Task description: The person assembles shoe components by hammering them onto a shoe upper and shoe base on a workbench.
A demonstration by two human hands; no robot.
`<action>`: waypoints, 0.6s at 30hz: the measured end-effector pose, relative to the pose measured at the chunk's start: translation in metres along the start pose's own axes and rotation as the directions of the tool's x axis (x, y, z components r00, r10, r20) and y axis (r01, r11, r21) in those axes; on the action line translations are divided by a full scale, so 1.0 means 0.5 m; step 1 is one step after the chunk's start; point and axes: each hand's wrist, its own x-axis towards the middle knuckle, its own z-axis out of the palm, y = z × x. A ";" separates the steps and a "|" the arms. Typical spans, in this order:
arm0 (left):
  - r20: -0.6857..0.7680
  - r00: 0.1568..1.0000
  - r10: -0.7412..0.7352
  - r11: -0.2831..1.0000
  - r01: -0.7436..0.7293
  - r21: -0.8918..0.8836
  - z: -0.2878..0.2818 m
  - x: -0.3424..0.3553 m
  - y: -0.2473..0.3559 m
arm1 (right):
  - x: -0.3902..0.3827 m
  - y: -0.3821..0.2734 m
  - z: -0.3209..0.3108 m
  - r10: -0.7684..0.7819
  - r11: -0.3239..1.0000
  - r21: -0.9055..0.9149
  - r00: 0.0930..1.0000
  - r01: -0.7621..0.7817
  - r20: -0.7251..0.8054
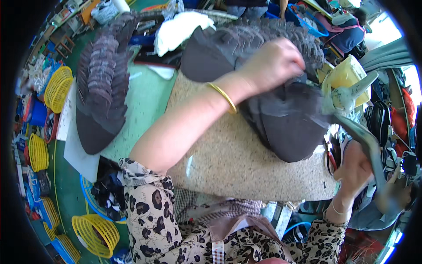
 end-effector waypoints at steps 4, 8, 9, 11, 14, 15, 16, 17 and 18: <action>-0.210 0.962 -0.175 0.712 0.271 0.648 -0.092 -0.115 -0.238 | 0.110 -0.034 0.182 -0.193 0.981 0.095 0.897 0.169 0.398; 0.027 0.919 -0.393 0.695 0.278 0.663 -0.118 -0.118 -0.255 | 0.242 0.033 0.406 -0.158 0.985 0.015 0.847 0.175 0.507; 0.005 0.957 -0.289 0.717 0.213 0.664 -0.120 -0.098 -0.242 | 0.275 0.054 0.454 -0.089 0.985 -0.082 0.848 0.154 0.522; 0.094 0.944 -0.317 0.766 0.197 0.612 -0.154 -0.089 -0.226 | 0.305 0.056 0.513 -0.037 0.981 -0.140 0.840 0.134 0.541; 0.232 0.950 -0.210 0.885 0.083 0.459 -0.215 -0.095 -0.163 | 0.311 0.022 0.549 0.074 0.961 -0.249 0.757 0.120 0.649; 0.236 0.952 -0.192 0.895 0.071 0.441 -0.240 -0.099 -0.130 | 0.314 0.019 0.556 0.070 0.958 -0.254 0.748 0.134 0.660; 0.248 0.954 -0.170 0.910 0.056 0.411 -0.259 -0.099 -0.084 | 0.313 0.022 0.559 0.080 0.953 -0.268 0.739 0.140 0.668; 0.268 0.954 -0.135 0.909 0.012 0.417 -0.280 -0.094 -0.034 | 0.314 0.018 0.548 0.082 0.951 -0.272 0.729 0.146 0.679; 0.296 0.952 -0.080 0.914 -0.049 0.403 -0.292 -0.074 0.018 | 0.323 0.041 0.538 0.065 0.948 -0.270 0.733 0.166 0.677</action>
